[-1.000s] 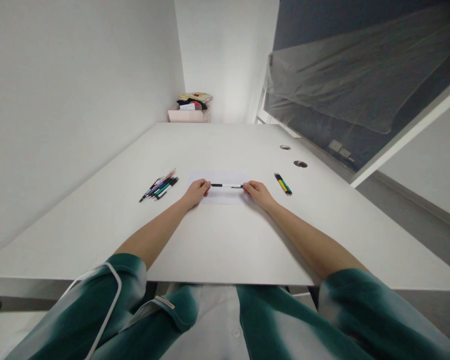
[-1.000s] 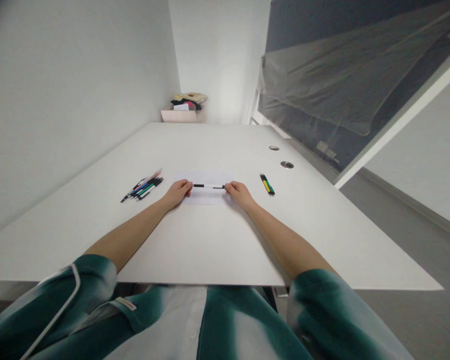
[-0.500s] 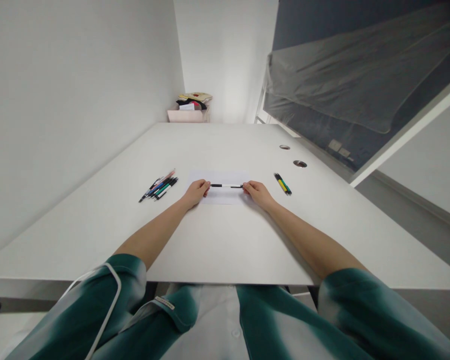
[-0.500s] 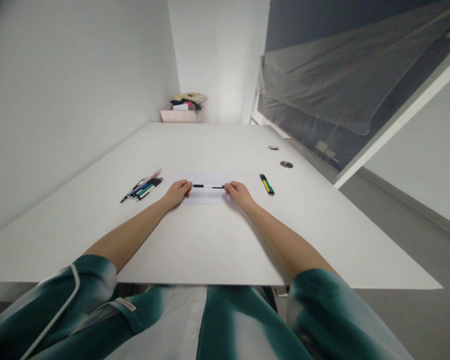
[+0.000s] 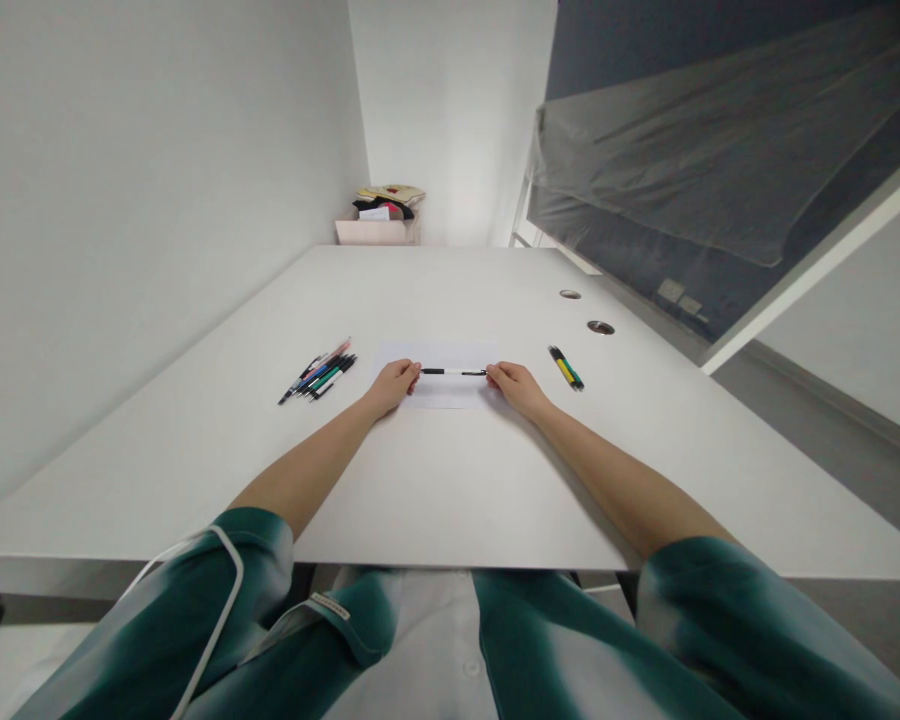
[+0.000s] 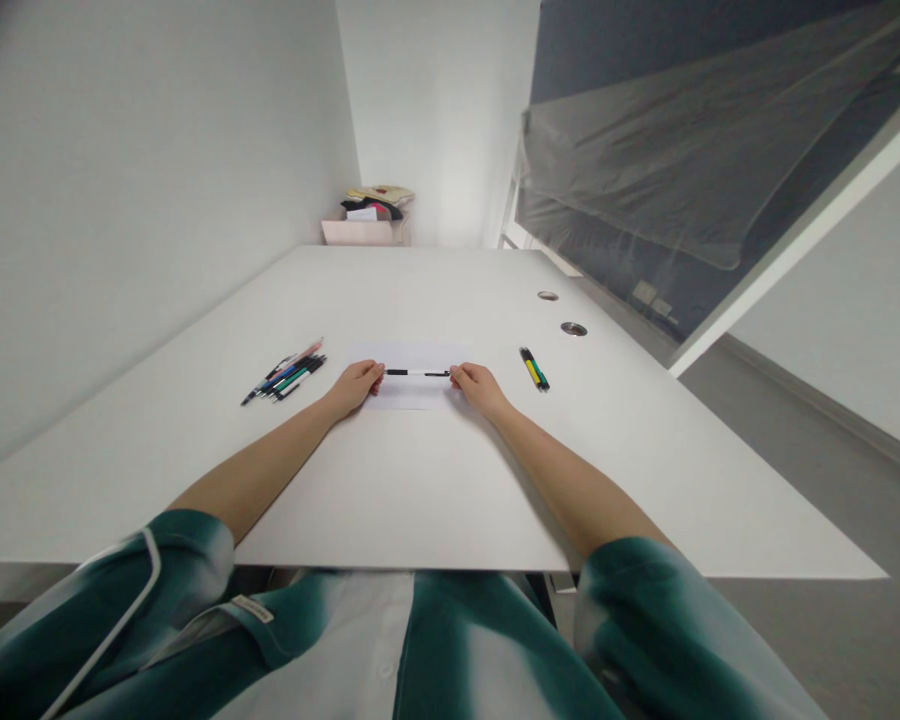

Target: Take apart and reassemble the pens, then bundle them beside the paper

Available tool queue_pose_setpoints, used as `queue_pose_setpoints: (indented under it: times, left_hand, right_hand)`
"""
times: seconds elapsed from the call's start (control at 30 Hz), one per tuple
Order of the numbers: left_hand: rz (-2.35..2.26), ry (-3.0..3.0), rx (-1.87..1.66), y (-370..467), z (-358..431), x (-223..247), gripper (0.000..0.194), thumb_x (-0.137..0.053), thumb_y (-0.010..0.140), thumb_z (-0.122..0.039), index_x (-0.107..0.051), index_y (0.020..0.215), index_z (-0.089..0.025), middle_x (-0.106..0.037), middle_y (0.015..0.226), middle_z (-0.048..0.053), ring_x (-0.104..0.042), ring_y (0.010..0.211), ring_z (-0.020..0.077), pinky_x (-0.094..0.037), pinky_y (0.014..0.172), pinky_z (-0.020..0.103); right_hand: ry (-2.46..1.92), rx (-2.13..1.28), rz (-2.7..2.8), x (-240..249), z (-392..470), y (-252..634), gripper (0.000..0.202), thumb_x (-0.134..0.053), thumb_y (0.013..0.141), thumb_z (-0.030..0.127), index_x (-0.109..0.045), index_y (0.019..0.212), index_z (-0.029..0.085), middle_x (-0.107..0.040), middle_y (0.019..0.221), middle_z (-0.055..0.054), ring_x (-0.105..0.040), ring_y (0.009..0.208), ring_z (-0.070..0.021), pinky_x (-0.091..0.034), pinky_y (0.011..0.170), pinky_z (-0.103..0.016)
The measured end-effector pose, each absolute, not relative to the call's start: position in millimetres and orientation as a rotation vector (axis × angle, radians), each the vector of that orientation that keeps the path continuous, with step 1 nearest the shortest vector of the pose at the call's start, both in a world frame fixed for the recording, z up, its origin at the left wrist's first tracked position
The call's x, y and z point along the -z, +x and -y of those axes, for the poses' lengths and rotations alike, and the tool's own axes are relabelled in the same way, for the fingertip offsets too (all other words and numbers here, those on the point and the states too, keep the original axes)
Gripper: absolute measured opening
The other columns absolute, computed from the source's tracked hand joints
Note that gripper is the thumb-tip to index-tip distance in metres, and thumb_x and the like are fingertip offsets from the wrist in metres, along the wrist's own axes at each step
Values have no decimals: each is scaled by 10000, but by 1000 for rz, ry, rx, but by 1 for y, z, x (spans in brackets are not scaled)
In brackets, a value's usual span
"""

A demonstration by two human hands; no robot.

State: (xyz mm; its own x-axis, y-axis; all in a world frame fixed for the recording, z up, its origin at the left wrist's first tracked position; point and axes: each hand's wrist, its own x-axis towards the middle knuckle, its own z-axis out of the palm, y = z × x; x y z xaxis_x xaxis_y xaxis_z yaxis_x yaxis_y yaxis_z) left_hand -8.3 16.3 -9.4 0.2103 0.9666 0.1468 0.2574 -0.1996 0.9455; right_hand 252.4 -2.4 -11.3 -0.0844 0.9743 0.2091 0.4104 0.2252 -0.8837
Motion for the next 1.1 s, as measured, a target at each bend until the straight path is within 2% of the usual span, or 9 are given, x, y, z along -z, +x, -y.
queue_pose_setpoints:
  times: [1.1]
  left_hand:
    - [-1194,1694,-1036,-9,-13,7,414,-508,838,-530,-486,602,-191,-473,502,-29,-437,489,111,-375,521,254]
  right_hand:
    - [-1320,-833,1657,10,3,252,511,-486,760,684,-557,633,195,-583,597,-28,-522,604,-163,-405,607,-292]
